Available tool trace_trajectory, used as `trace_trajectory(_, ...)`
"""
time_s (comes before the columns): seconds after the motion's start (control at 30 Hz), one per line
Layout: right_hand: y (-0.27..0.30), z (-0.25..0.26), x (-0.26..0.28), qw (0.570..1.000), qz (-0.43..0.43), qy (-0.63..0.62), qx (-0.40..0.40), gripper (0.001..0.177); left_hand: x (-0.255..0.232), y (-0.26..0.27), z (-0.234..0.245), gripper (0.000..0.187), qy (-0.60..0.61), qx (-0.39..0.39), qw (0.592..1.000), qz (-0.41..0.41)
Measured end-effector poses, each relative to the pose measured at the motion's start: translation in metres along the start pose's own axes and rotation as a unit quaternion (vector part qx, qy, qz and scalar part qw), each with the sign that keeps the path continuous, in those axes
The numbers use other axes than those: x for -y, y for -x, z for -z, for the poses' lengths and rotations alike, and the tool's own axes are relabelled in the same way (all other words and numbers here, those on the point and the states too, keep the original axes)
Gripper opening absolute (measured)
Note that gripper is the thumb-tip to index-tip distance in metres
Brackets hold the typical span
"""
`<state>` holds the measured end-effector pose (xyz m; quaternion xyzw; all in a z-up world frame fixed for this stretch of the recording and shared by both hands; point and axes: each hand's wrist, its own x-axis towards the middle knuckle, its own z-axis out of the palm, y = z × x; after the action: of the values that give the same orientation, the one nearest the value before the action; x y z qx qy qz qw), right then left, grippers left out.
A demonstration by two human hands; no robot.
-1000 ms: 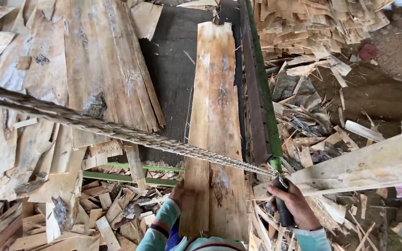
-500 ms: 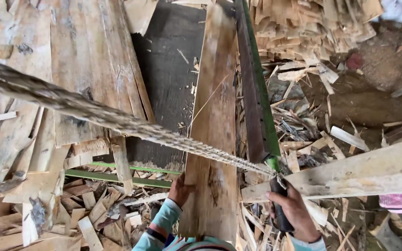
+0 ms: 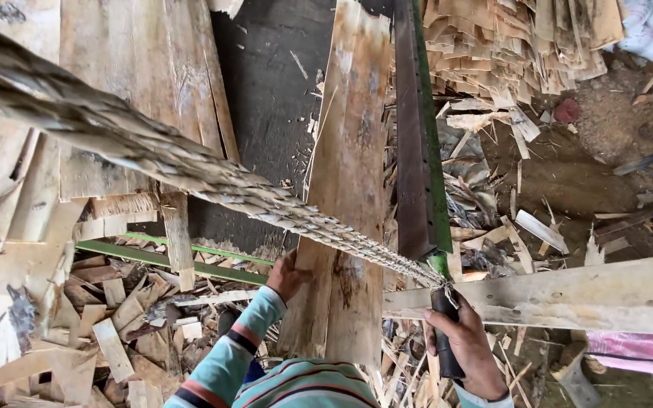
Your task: Cutting thin wood veneer sheets to size using a large manual guillotine shear machine.
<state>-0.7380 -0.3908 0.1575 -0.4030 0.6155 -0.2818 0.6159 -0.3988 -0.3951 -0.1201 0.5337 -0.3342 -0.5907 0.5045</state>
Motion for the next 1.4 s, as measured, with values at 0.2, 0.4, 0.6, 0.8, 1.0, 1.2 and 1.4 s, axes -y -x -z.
trace_trajectory(0.2,0.002,-0.001,-0.003,0.999,-0.033,-0.028,0.013,0.041,0.117,-0.092,0.023,0.059,-0.038,0.024,0.989,-0.142)
trace_trajectory(0.4,-0.001,0.0,0.011,0.999,-0.013,0.029,0.009,0.044,0.165,-0.122,0.037,0.064,0.529,0.108,0.841,0.028)
trace_trajectory(0.6,0.008,-0.003,0.011,0.998,-0.03,0.051,0.0,0.045,0.131,-0.078,0.005,0.065,0.364,0.076,0.928,0.006)
trace_trajectory(0.8,0.002,-0.011,0.005,0.998,-0.041,0.046,-0.028,0.042,0.051,-0.058,0.007,0.07,0.182,0.047,0.981,-0.039)
trace_trajectory(1.0,0.003,-0.017,0.014,0.996,-0.049,0.067,-0.035,0.046,0.045,-0.088,-0.004,0.072,0.107,0.004,0.993,-0.049)
trace_trajectory(1.2,-0.046,-0.009,-0.091,0.992,-0.031,0.113,-0.04,0.057,0.076,-0.09,0.007,0.056,0.045,-0.001,0.998,-0.037)
trace_trajectory(1.4,-0.027,-0.006,-0.067,0.991,0.016,0.131,0.036,0.051,0.074,-0.114,0.003,0.052,0.018,-0.013,1.0,-0.016)
